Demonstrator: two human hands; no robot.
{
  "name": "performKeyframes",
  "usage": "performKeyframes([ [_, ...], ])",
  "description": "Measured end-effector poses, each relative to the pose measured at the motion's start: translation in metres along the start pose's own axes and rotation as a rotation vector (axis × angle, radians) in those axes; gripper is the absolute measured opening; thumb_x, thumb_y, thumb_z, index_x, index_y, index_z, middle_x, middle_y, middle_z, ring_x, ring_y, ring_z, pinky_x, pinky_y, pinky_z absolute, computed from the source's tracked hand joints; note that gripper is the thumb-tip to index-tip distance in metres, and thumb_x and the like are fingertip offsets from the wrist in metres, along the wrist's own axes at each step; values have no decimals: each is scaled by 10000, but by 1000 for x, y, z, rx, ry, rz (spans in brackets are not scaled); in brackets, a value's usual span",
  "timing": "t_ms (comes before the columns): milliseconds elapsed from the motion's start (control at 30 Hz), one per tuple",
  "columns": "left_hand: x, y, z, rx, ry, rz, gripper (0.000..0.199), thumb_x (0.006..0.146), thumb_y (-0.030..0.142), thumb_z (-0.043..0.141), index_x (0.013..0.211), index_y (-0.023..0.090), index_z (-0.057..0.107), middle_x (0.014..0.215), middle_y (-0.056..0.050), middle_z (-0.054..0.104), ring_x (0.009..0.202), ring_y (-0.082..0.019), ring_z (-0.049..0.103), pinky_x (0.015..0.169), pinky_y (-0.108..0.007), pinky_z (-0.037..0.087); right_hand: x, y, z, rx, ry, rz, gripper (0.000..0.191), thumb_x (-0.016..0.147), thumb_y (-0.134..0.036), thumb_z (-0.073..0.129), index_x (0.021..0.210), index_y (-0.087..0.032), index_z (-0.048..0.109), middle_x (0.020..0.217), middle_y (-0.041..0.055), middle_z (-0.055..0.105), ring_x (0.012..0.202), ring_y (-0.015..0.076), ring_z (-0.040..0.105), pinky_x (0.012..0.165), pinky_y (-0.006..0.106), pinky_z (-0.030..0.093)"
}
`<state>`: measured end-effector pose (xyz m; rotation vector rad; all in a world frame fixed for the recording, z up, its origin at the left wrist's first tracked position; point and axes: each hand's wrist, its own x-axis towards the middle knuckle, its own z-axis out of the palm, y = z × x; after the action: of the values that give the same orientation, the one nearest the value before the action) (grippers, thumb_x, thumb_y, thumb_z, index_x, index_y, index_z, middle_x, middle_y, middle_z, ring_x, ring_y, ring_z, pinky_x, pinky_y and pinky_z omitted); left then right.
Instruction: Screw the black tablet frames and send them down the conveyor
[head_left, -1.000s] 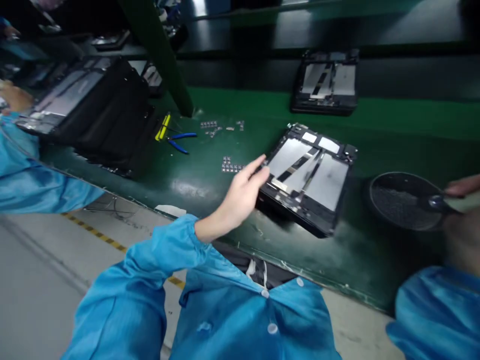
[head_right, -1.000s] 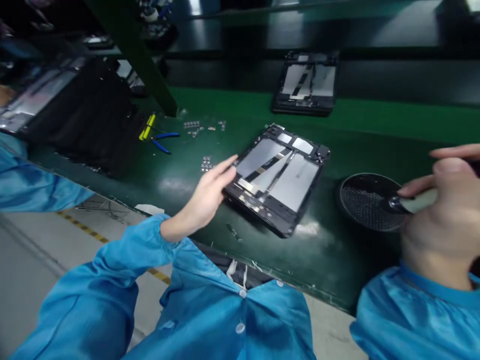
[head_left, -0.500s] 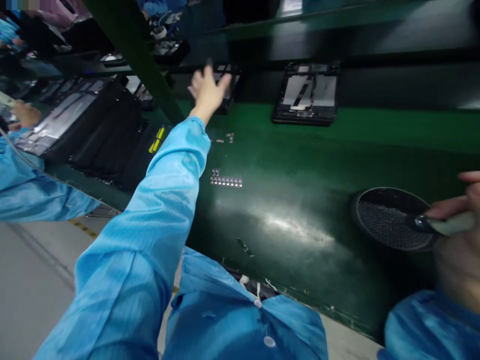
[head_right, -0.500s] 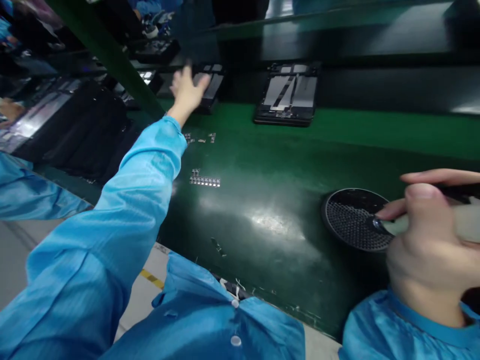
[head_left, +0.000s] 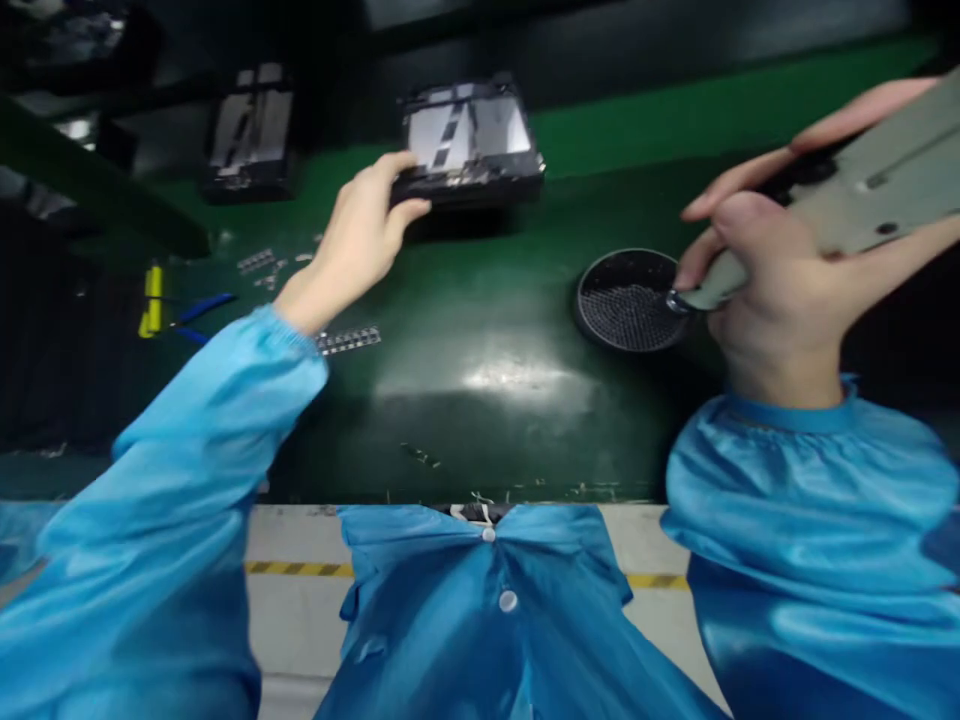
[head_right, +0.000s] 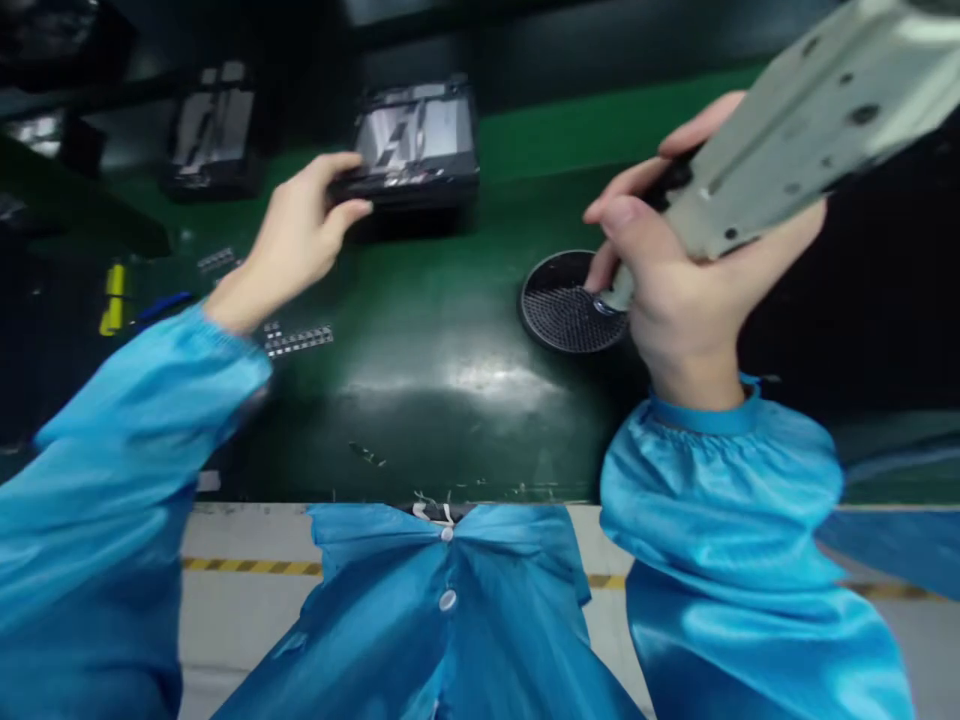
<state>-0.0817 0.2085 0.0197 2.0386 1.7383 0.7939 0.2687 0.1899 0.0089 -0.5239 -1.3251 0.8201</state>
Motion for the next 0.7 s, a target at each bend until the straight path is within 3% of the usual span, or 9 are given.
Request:
performKeyframes([
  [67, -60, 17, -12, -68, -36, -17, 563, 994, 464, 779, 1524, 330, 644, 1536, 8, 707, 1342, -356, 686, 1255, -564, 504, -1, 2, -2, 74, 17, -44, 347, 849, -193, 802, 1048, -124, 526, 903, 14, 486, 726, 125, 673, 394, 206, 367],
  [200, -186, 54, -12, -47, -43, -97, 555, 1036, 349, 724, 1575, 407, 604, 1582, -44, 625, 1528, -373, 587, 1292, -575, 512, -8, 2, 1, 116, 57, -65, 324, 857, -143, 740, 1078, -114, 505, 933, 14, 467, 655, 92, 621, 404, 236, 337],
  [300, -236, 69, -3, 102, -97, -137, 570, 1042, 323, 715, 1587, 434, 586, 1573, -111, 596, 1495, -404, 611, 1166, -626, 606, -12, 4, 2, 143, 46, -97, 306, 860, -97, 715, 1109, -93, 538, 1091, 38, 509, 678, 83, 635, 410, 245, 339],
  [367, -239, 67, -4, 155, -182, -104, 687, 978, 418, 808, 1616, 471, 558, 1589, -111, 602, 1465, -449, 624, 1140, -684, 611, -14, 5, 1, 120, 19, -106, 284, 873, -83, 705, 1121, -86, 568, 1179, 44, 501, 695, 69, 641, 415, 247, 354],
  [433, -224, 57, -13, 152, -178, -77, 791, 896, 545, 860, 1621, 550, 542, 1589, -40, 635, 1457, -479, 623, 1192, -746, 560, -15, 6, 1, 78, 0, -89, 269, 891, -99, 709, 1122, -85, 572, 1207, 46, 477, 705, 61, 644, 426, 251, 379],
  [567, -180, 19, -40, 202, -35, -175, 646, 923, 658, 737, 1547, 667, 570, 1542, 139, 678, 1434, -455, 635, 1248, -737, 510, -18, 9, 0, 98, -5, -73, 315, 874, -139, 752, 1113, -108, 549, 1202, 24, 494, 711, 63, 646, 443, 231, 389],
  [700, -149, -11, -53, 222, -131, -190, 546, 897, 703, 761, 1431, 641, 669, 1471, 185, 712, 1364, -421, 653, 1225, -696, 514, -23, 7, -4, 107, 87, 65, 396, 792, -212, 844, 1091, -135, 596, 1120, 16, 507, 834, 88, 695, 480, 196, 418],
])
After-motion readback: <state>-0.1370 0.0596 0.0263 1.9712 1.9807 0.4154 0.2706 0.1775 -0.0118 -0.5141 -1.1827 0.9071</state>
